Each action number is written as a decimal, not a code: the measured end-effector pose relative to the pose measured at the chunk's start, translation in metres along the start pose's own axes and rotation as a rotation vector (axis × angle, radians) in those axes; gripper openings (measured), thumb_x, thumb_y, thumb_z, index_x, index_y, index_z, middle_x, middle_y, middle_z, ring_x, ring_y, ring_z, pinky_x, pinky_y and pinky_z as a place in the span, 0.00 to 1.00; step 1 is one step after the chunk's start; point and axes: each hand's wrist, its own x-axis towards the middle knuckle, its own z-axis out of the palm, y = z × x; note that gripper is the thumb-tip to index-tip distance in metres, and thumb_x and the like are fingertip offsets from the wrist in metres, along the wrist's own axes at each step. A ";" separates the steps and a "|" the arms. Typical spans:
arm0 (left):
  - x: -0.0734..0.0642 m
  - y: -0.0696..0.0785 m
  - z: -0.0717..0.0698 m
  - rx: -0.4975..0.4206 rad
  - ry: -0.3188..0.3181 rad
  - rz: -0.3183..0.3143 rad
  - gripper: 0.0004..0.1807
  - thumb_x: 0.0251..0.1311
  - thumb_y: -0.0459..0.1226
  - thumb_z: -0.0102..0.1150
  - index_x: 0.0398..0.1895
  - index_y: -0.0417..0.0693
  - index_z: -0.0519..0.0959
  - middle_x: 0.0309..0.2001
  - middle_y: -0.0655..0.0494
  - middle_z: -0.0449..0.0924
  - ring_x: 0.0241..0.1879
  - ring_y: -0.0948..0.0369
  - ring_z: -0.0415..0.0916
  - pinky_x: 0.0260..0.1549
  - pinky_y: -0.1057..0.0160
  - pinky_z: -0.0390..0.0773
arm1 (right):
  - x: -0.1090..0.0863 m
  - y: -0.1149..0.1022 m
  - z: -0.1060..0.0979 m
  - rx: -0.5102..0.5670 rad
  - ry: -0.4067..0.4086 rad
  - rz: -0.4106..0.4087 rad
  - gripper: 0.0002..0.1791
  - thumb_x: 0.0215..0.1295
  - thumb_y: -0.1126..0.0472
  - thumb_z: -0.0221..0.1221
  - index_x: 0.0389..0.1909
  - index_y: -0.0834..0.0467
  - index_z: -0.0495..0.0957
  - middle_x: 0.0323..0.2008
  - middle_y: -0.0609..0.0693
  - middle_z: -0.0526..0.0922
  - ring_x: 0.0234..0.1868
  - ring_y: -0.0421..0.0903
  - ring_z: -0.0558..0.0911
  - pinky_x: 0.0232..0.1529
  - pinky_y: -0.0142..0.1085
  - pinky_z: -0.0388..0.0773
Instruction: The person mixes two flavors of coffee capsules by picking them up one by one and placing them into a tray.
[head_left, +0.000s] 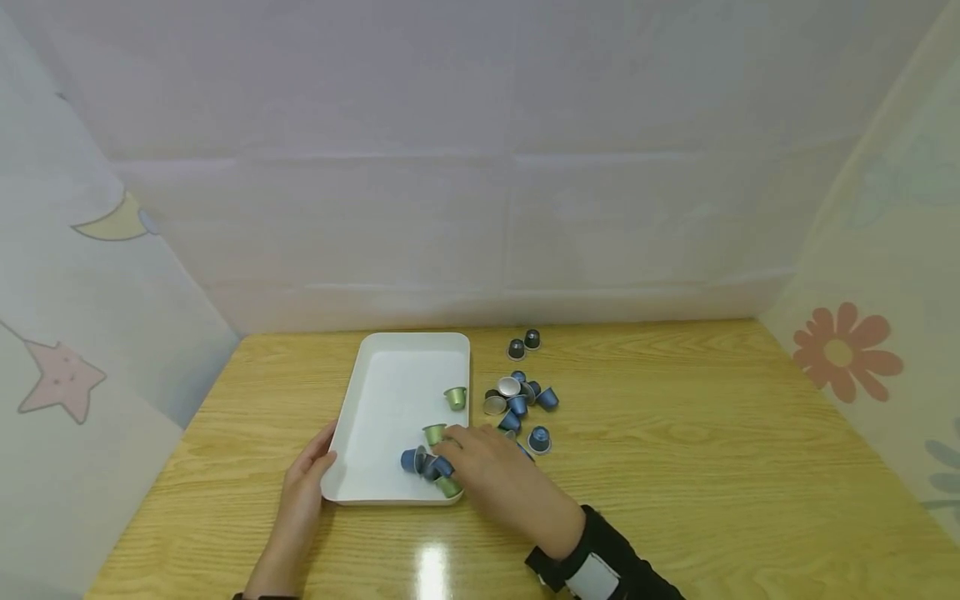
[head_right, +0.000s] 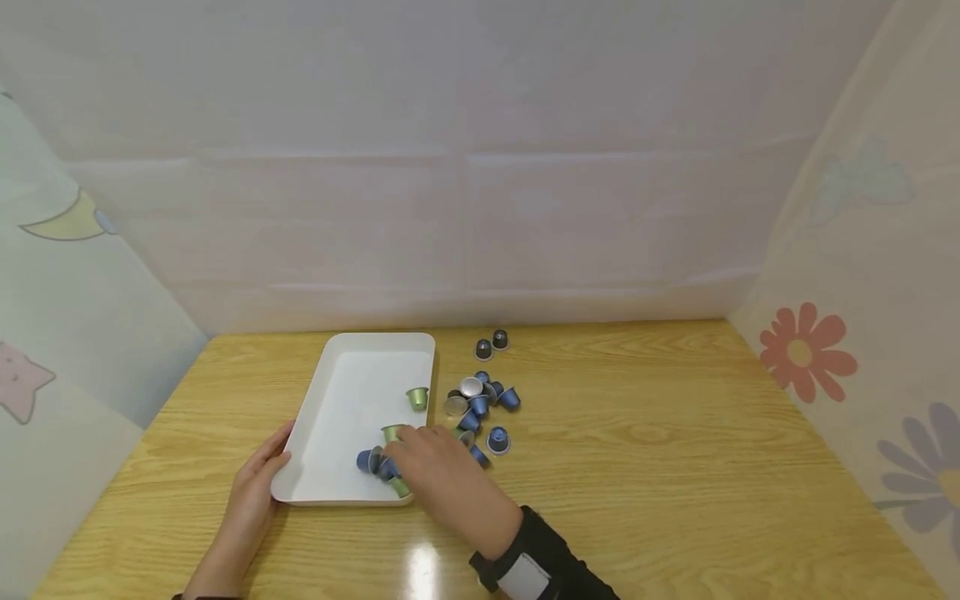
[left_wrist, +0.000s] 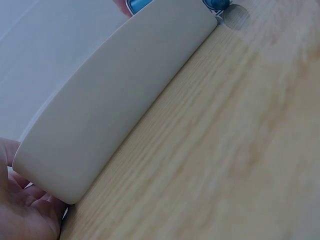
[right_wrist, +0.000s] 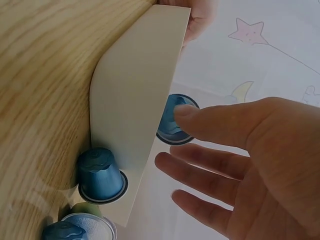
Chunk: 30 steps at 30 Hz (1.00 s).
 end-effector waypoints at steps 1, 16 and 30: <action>0.000 0.000 0.000 -0.002 0.000 -0.003 0.27 0.72 0.38 0.35 0.73 0.45 0.53 0.75 0.46 0.50 0.70 0.56 0.49 0.46 0.92 0.64 | 0.000 0.000 0.000 -0.007 0.005 -0.001 0.15 0.58 0.62 0.61 0.48 0.54 0.78 0.45 0.47 0.83 0.44 0.42 0.80 0.48 0.38 0.82; 0.001 0.000 0.001 -0.034 -0.001 -0.005 0.26 0.72 0.35 0.34 0.73 0.44 0.53 0.75 0.47 0.50 0.71 0.56 0.48 0.48 0.90 0.62 | -0.002 0.005 -0.006 0.039 0.006 0.036 0.18 0.54 0.64 0.63 0.47 0.54 0.78 0.44 0.47 0.81 0.45 0.42 0.79 0.51 0.38 0.81; 0.002 0.000 0.001 -0.031 0.008 -0.018 0.26 0.72 0.35 0.34 0.73 0.45 0.53 0.75 0.48 0.50 0.70 0.57 0.49 0.48 0.89 0.61 | -0.002 0.024 -0.007 0.060 0.002 0.122 0.19 0.52 0.62 0.65 0.48 0.55 0.80 0.45 0.51 0.84 0.46 0.46 0.80 0.48 0.39 0.83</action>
